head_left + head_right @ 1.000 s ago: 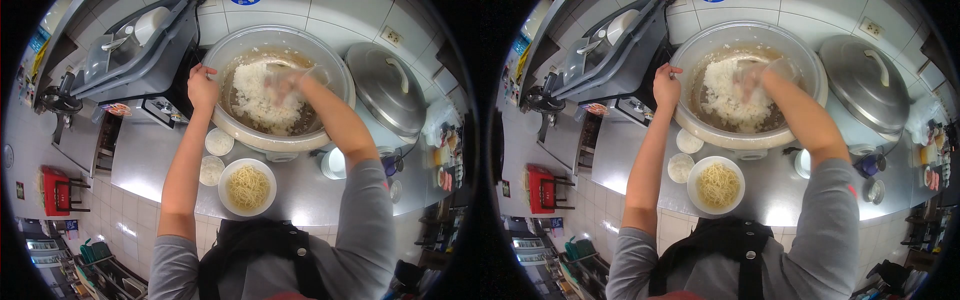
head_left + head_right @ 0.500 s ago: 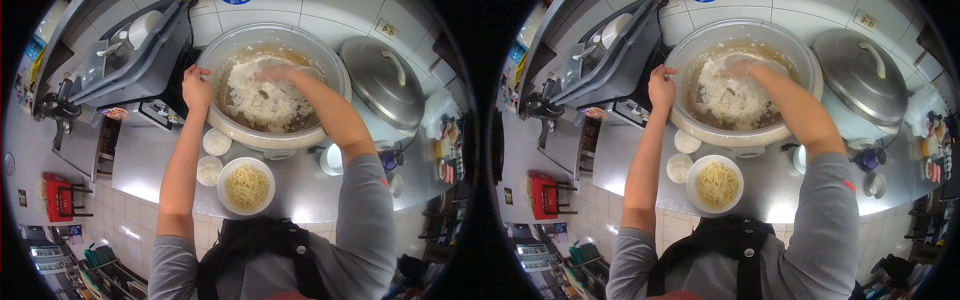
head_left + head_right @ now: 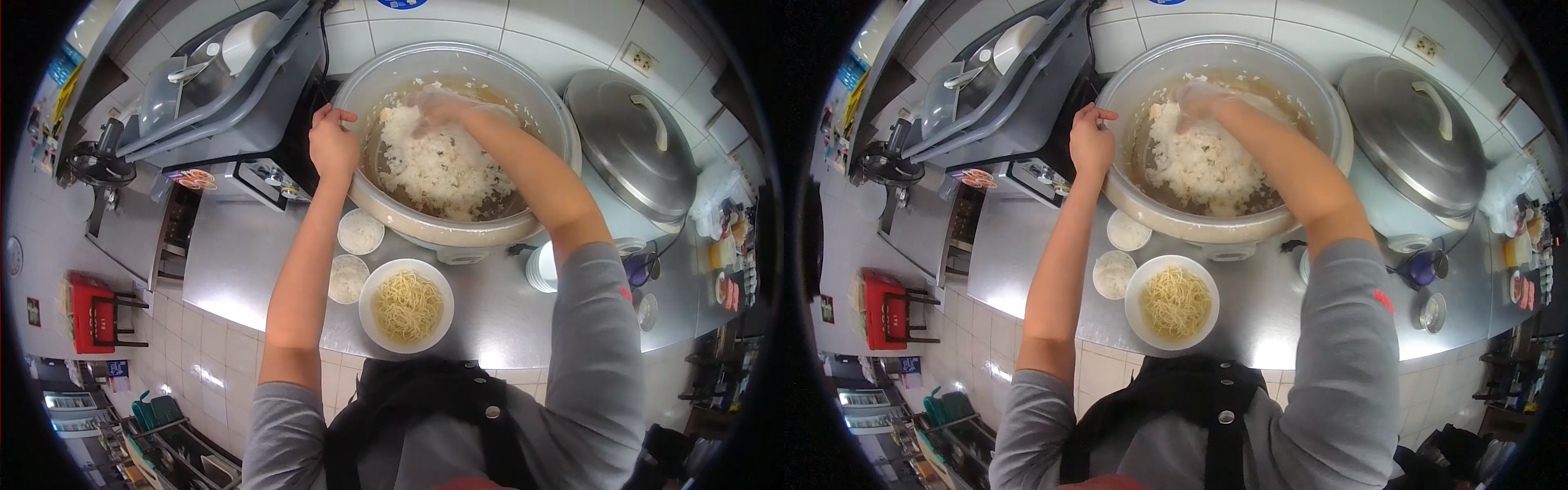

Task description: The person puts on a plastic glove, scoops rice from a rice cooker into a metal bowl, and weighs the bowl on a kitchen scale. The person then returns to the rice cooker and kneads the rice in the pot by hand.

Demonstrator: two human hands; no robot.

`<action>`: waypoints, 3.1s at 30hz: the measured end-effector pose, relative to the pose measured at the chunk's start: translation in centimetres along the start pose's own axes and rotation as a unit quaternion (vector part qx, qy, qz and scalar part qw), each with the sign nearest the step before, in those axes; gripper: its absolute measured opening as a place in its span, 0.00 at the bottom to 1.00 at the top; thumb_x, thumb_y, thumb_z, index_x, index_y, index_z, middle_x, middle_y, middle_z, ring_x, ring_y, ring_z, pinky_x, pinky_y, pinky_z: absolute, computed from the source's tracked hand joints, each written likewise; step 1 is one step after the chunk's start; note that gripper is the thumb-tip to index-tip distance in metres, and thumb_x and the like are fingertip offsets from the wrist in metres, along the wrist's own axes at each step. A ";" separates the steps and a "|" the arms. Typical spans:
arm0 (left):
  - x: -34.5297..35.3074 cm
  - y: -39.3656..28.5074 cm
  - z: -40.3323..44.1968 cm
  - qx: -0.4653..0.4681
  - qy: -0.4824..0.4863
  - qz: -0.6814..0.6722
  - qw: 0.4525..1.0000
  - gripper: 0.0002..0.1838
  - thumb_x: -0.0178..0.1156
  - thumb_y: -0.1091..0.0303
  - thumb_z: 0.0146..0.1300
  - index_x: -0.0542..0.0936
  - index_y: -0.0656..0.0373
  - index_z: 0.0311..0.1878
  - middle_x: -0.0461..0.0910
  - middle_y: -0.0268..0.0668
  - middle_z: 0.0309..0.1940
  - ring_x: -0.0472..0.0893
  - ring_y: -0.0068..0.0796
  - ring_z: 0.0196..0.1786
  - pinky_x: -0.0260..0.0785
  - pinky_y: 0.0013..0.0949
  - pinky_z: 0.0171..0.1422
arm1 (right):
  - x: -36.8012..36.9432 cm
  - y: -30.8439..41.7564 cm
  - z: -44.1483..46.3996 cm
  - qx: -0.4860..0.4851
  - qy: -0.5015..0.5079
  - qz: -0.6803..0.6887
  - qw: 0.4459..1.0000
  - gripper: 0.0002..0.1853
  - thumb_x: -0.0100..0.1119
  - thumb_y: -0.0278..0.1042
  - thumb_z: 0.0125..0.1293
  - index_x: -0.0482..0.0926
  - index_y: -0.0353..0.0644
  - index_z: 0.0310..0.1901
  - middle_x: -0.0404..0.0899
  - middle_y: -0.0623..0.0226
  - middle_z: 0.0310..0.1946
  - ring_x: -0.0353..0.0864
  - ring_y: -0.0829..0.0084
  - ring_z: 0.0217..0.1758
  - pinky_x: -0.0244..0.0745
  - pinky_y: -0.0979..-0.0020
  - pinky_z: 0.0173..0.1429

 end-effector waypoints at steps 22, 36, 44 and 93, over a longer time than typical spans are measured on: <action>0.2 0.4 -0.2 0.006 -0.024 -0.014 1.000 0.13 0.54 0.80 0.51 0.84 0.53 0.34 0.76 0.42 0.60 0.81 0.47 0.52 0.74 0.42 0.53 | 6.2 -1.6 4.3 0.043 0.001 -0.094 0.995 0.35 0.64 0.29 0.53 0.67 0.51 0.66 0.73 0.45 0.58 0.78 0.48 0.57 0.73 0.55 0.60; 0.4 0.5 0.1 0.024 -0.021 -0.005 0.999 0.14 0.53 0.80 0.51 0.85 0.53 0.35 0.77 0.43 0.59 0.81 0.45 0.54 0.74 0.42 0.55 | 0.1 -1.7 -4.8 0.025 -0.141 0.021 0.990 0.37 0.55 0.61 0.65 0.67 0.40 0.66 0.70 0.49 0.62 0.71 0.54 0.65 0.63 0.57 0.71; 0.3 0.6 0.0 0.023 -0.016 -0.005 1.000 0.14 0.53 0.80 0.52 0.85 0.53 0.35 0.77 0.42 0.59 0.80 0.44 0.55 0.74 0.41 0.54 | 0.4 -3.8 -4.2 -0.050 -0.037 0.081 0.995 0.28 0.59 0.46 0.64 0.71 0.48 0.64 0.71 0.53 0.63 0.69 0.59 0.67 0.65 0.56 0.69; 0.4 0.8 0.0 0.010 -0.021 -0.011 1.000 0.14 0.53 0.81 0.50 0.85 0.53 0.34 0.77 0.43 0.59 0.81 0.46 0.54 0.74 0.43 0.54 | 9.0 -2.4 4.1 -0.005 0.058 -0.024 0.998 0.42 0.74 0.41 0.47 0.68 0.45 0.66 0.72 0.52 0.63 0.70 0.57 0.67 0.66 0.60 0.68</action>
Point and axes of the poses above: each hand's wrist, its own z-axis towards the middle knuckle, its own x-axis out of the palm, y = z × x, the point moved 1 cm from there along z, towards the middle knuckle
